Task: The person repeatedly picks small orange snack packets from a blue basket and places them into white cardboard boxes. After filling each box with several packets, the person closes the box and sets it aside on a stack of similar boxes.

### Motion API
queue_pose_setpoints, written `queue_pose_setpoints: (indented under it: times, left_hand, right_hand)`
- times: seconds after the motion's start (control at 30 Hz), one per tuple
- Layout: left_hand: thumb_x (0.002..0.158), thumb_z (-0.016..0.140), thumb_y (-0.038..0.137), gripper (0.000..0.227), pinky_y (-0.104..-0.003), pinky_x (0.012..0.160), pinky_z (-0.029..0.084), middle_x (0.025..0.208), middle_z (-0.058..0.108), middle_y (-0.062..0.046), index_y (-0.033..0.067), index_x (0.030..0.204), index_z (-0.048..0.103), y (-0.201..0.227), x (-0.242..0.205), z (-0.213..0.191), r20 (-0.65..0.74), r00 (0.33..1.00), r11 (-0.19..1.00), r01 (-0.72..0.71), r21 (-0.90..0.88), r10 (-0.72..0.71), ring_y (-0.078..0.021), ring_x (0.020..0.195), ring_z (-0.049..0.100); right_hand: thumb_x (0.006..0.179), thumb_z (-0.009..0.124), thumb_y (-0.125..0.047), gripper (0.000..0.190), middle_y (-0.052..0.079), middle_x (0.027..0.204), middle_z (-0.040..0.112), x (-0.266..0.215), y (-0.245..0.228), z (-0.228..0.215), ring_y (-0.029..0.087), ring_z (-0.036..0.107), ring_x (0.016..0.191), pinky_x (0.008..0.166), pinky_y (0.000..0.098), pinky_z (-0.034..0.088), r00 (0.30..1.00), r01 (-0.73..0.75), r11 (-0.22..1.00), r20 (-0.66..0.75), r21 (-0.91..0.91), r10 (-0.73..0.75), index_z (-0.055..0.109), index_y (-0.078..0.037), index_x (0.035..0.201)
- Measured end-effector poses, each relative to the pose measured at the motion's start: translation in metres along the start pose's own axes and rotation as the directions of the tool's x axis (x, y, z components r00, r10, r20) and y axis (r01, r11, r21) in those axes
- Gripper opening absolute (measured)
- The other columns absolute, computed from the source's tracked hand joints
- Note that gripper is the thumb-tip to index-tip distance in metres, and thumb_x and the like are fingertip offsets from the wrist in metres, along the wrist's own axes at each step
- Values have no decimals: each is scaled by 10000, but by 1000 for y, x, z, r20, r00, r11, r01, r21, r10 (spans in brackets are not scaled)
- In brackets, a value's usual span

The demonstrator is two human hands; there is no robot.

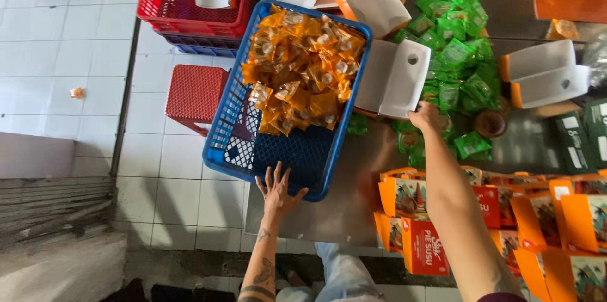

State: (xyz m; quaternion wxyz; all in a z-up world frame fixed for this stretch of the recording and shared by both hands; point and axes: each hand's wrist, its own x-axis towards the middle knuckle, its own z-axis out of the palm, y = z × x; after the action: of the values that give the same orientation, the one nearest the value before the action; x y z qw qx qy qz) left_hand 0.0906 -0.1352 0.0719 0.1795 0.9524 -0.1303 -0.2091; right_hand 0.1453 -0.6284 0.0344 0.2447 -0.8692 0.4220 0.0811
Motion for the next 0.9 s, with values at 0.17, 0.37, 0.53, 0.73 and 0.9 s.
queue_pose_setpoints:
  times: [0.17, 0.37, 0.53, 0.73, 0.9]
  left_hand:
    - [804, 707, 756, 934, -755, 1220, -15, 1709, 285, -58, 203, 1530, 513, -3, 3, 1, 15, 1000, 999, -12, -44, 13, -424, 1578, 175]
    - [798, 676, 791, 946, -753, 1220, -38, 1693, 317, -45, 212, 1528, 512, -6, 6, 7, 14, 1000, 998, -16, -64, 17, -396, 1580, 179]
    - [788, 684, 780, 937, -774, 1207, -15, 1661, 351, -35, 219, 1520, 516, -13, 7, 17, 10, 999, 998, -40, -42, 40, -393, 1566, 202]
    - [830, 690, 743, 889, -789, 1201, 52, 1633, 364, -33, 214, 1520, 507, -16, 5, 17, 31, 993, 994, -111, 6, 110, -387, 1550, 224]
    - [833, 673, 760, 905, -809, 1191, 36, 1613, 370, -35, 220, 1532, 479, -24, 12, 14, 76, 976, 979, -206, 13, 204, -384, 1546, 224]
  right_hand:
    - [835, 665, -281, 317, 56, 1009, 801, -4, -14, 5, 363, 759, 1024, 873, 541, 601, 963, -111, 991, -237, 75, 126, 790, -223, 1120]
    - [967, 598, -189, 202, 217, 961, 758, -15, -22, -36, 428, 733, 964, 852, 504, 588, 692, 166, 941, -714, 295, 101, 767, -100, 1033]
    - [905, 646, -137, 71, 71, 910, 747, -26, -28, -72, 365, 751, 931, 815, 510, 608, 769, 140, 983, -639, 118, -32, 697, -157, 949]
    - [930, 592, 18, 126, 127, 892, 599, -61, -20, -107, 410, 667, 943, 816, 541, 570, 620, 299, 952, -747, -60, -242, 529, -91, 948]
    - [942, 539, 83, 160, 198, 875, 587, -90, -24, -145, 463, 636, 919, 870, 516, 546, 371, 416, 904, -890, -97, -266, 501, -38, 1040]
